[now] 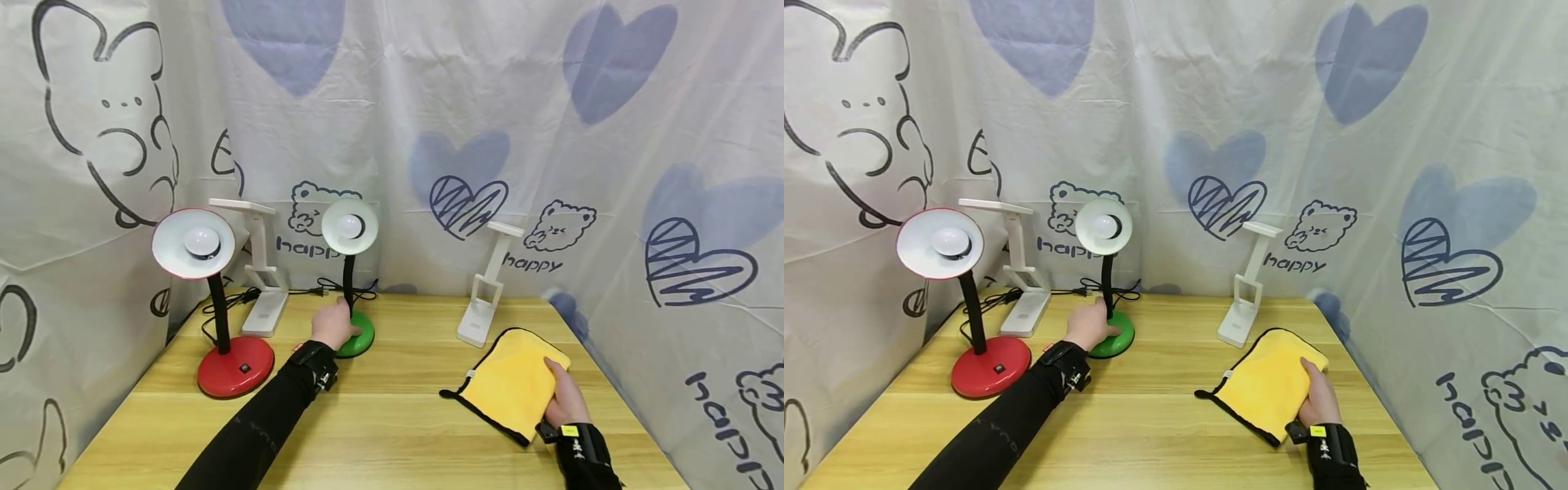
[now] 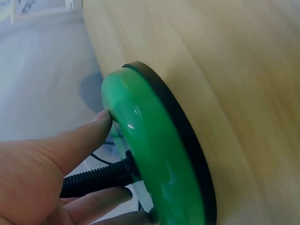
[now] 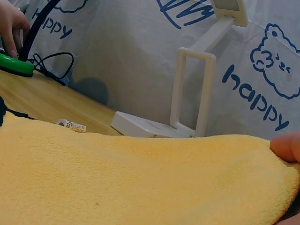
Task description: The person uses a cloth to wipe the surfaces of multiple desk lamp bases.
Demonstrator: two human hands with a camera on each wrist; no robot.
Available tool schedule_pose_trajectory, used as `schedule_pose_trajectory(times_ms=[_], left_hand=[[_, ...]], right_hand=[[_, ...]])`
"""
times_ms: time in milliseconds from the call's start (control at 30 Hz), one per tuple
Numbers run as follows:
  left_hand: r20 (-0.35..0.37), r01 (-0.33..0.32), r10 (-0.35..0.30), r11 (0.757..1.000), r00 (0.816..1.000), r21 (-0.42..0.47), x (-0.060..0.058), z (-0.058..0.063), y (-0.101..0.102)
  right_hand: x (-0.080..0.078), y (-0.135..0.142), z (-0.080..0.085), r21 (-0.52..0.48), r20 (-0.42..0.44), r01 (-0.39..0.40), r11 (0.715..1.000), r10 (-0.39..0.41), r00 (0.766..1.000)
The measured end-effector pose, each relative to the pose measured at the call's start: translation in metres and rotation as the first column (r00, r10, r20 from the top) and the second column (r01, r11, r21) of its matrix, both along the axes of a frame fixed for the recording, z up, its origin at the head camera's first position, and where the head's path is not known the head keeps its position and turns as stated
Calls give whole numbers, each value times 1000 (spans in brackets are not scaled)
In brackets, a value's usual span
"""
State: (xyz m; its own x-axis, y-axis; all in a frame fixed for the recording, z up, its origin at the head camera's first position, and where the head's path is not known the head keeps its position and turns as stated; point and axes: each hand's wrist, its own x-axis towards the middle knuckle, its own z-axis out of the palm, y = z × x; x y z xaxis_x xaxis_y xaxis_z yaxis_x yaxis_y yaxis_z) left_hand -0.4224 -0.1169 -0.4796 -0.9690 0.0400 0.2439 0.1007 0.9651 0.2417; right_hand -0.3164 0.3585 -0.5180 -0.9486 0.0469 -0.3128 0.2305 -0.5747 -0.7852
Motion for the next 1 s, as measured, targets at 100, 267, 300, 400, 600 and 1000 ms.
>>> schedule_pose_trajectory(times_ms=[100, 267, 300, 400, 600, 1000], left_hand=[[-8, 5, -5, 1000, 1000, -22, 6, 0, 10], [-17, 25, -26, 999, 1000, -30, 19, 0, 25], [-24, 30, -31, 999, 999, -29, 22, 0, 28], [-43, 54, -54, 998, 998, -21, 33, 1, 38], [-78, 115, -116, 993, 990, -19, 58, 6, 56], [73, 282, -298, 943, 952, 177, 87, 21, 60]], right_hand=[[0, 0, 0, -12, 2, -2, 1000, 2, 1000], [0, 1, -1, -28, -4, 0, 1000, 0, 1000], [-1, 2, -1, -30, -4, 0, 1000, -1, 1000], [0, 2, -1, -29, -5, -4, 1000, 4, 1000], [1, 1, 0, -28, -6, -19, 999, 18, 1000], [1, 0, 1, -27, -4, -1, 1000, 1, 1000]])
